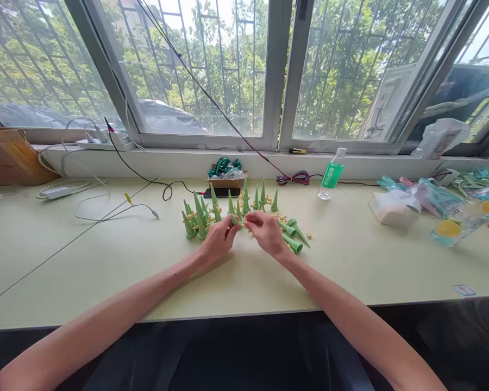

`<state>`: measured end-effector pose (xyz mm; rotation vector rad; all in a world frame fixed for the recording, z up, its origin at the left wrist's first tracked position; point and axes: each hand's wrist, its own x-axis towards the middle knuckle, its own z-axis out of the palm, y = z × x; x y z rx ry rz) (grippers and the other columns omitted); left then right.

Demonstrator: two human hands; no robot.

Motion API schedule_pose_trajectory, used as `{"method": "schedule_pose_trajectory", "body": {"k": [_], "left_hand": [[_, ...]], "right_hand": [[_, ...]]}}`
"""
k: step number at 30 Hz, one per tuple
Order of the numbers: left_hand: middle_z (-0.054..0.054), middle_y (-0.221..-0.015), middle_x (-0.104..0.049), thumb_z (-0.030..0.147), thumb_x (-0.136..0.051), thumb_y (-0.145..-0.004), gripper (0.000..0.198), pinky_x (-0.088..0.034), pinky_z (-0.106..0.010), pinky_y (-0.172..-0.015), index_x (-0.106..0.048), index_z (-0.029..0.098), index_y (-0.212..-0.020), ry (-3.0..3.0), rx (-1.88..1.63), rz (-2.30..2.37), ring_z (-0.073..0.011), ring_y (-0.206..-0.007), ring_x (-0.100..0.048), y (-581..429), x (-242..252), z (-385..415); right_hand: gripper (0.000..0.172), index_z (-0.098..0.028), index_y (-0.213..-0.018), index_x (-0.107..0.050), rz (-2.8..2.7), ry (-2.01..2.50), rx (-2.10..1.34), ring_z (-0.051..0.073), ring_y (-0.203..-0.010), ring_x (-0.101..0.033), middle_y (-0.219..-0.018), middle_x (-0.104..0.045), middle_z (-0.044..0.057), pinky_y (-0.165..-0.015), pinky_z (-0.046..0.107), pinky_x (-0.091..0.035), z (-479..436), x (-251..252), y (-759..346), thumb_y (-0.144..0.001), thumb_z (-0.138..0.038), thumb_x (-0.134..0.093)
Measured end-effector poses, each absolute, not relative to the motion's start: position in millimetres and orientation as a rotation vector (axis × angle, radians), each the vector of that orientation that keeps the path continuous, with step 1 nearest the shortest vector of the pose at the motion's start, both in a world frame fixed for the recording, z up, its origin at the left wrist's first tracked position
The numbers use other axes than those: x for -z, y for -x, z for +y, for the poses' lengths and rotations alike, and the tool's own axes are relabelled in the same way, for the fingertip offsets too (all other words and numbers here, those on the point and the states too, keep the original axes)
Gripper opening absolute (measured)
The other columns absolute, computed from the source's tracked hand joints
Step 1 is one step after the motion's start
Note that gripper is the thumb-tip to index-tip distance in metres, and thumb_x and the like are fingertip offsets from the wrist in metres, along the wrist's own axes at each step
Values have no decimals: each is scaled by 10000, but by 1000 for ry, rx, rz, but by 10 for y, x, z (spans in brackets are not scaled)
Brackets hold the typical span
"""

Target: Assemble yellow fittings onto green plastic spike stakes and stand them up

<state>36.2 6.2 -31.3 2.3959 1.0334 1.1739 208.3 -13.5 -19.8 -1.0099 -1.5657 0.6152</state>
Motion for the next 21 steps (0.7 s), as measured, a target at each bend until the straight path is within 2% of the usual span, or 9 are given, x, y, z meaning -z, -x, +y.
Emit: {"method": "schedule_pose_trajectory", "body": {"k": [8,12,17,21], "left_hand": [[33,-633,-488,209,-424,-945,95,-329,-221,-541,-491,195,-880,-2401,-1243,1036,-102,-507,-404,-351,345,-73],[32,-630,-491,203,-451,-930,124,-328,-213,-526,-458,189,-807,-2389,-1310,1090,-94,-503,-403,-313,366,-48],[42,-611,-477,210,-473,-920,104,-339,-208,-529,-488,189,-819,-2422,-1243,1081,-88,-494,-396,-302,393,-34],[45,-618,-466,227,-461,-927,69,-350,-213,-530,-505,195,-885,-2402,-1253,1100,-91,-494,-400,-307,422,-32]], "right_hand": [[114,-165,-827,-635,-1491,1065,-807,158,-588,-645,-706,-674,34,-552,267,-522,-98,149,-1901,-796,-265,-592],[186,-168,-826,-609,-1435,1042,-826,141,-545,-614,-740,-652,34,-495,253,-495,-118,139,-1803,-799,-351,-622],[215,-166,-849,-611,-1436,1042,-772,138,-549,-605,-736,-620,28,-546,272,-513,-202,178,-1803,-875,-374,-561],[197,-168,-913,-638,-1497,987,-704,161,-694,-651,-853,-644,62,-670,300,-555,-295,247,-1844,-913,-328,-523]]}}
